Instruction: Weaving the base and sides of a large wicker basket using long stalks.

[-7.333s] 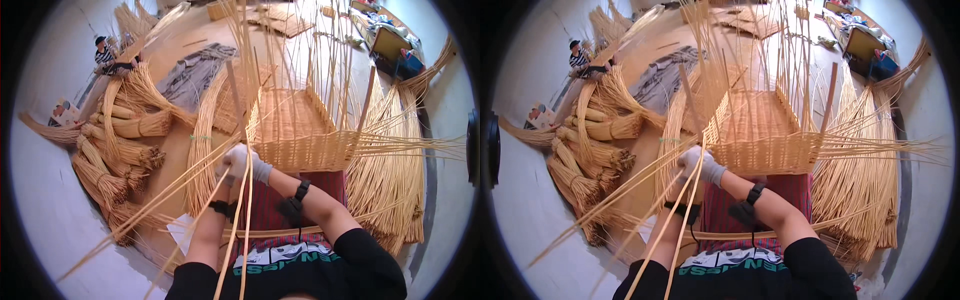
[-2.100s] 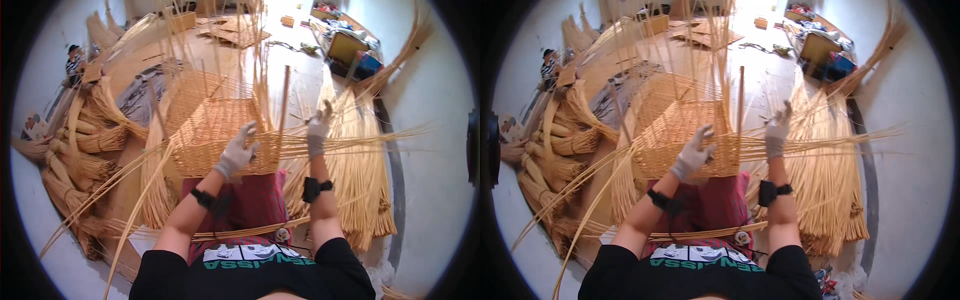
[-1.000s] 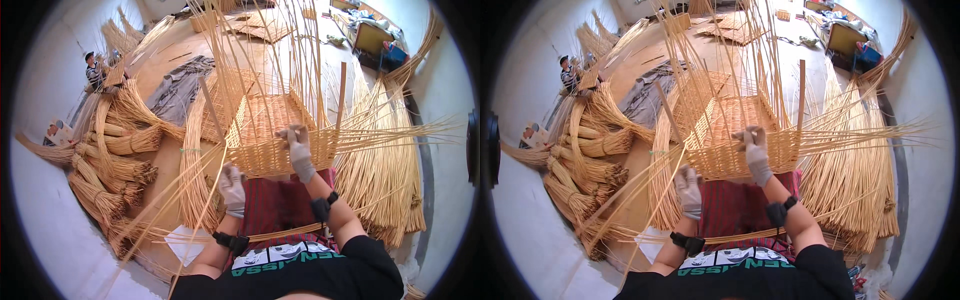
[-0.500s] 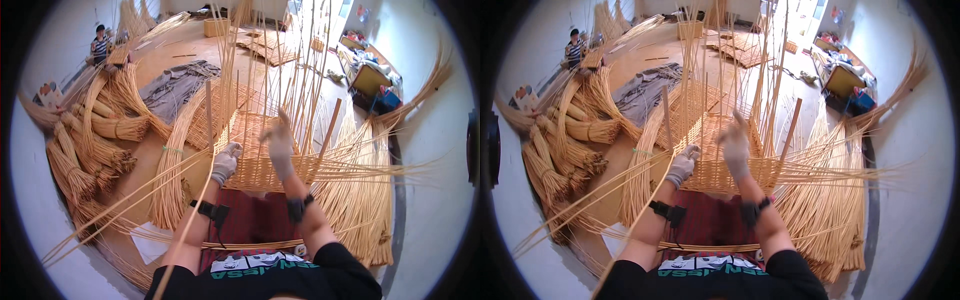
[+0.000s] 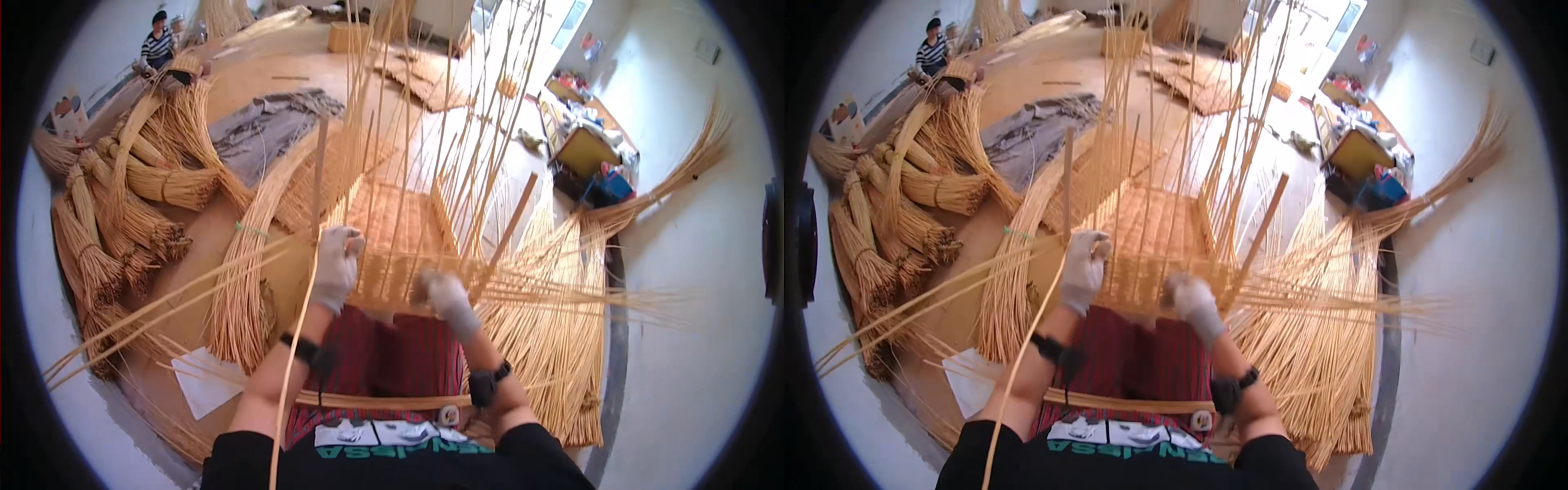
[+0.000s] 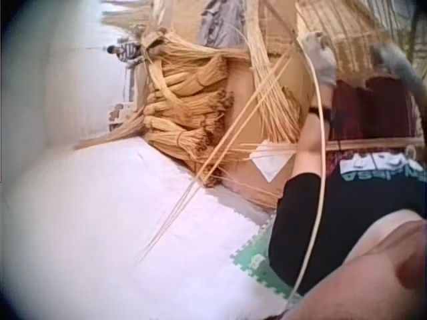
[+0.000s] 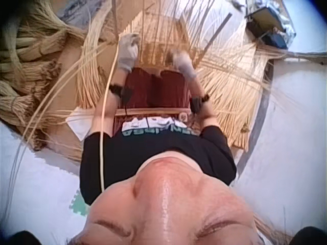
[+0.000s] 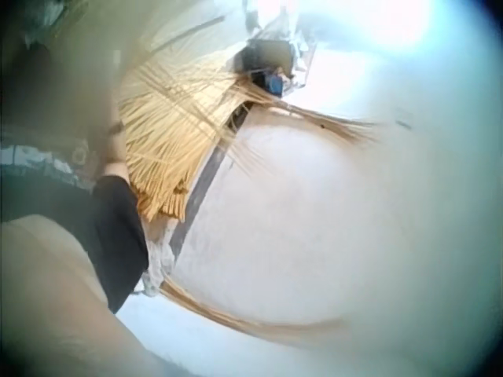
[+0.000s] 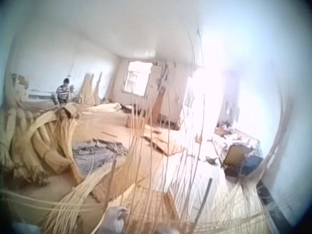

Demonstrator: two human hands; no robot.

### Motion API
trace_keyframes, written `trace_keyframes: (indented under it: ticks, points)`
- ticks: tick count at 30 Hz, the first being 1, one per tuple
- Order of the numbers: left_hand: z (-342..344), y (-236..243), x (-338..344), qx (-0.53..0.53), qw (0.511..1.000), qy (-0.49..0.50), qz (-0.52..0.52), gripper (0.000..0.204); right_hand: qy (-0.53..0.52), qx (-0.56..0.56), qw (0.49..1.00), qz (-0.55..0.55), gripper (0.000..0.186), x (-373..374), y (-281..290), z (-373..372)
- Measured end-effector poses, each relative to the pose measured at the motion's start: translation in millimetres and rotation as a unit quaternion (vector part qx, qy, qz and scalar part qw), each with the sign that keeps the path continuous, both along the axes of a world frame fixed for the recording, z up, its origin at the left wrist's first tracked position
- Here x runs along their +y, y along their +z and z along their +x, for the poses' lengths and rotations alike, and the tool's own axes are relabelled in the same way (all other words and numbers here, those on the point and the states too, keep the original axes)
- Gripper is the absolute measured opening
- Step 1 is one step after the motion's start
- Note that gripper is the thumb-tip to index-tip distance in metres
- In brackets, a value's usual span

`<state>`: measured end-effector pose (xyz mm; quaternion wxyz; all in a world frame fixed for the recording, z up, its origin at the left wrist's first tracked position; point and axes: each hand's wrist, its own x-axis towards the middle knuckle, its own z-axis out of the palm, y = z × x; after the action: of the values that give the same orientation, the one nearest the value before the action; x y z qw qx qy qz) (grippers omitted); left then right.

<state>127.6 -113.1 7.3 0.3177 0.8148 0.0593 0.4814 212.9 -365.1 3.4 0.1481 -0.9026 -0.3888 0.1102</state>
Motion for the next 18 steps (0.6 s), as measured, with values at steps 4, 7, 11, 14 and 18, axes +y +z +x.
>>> trace_keyframes:
  ticks: [4, 7, 11, 14, 18]
  points:
    - [-2.8, -1.4, -29.6, 0.148, 0.981, -0.089, -0.089, 0.059, 0.078, -0.2, 0.967, 0.139, 0.029, 56.1, 122.6, -44.2]
    - [9.2, 7.6, -45.7, 0.312, 0.943, -0.11, -0.047, 0.071, 0.242, -0.538, 0.807, -0.002, 0.041, 99.6, 177.2, 26.6]
    - [14.7, 22.3, -45.9, 0.409, 0.908, -0.086, -0.013, 0.072, 0.248, -0.413, 0.835, -0.265, 0.026, 117.4, 181.6, 70.1]
    - [19.0, 24.3, -40.7, 0.429, 0.899, -0.084, -0.02, 0.072, 0.053, -0.353, 0.907, -0.222, 0.038, 113.2, 155.6, 86.3]
    - [25.0, 23.8, -36.5, 0.439, 0.892, -0.097, -0.048, 0.074, 0.127, -0.482, 0.866, -0.045, 0.049, 99.0, 136.0, 70.4]
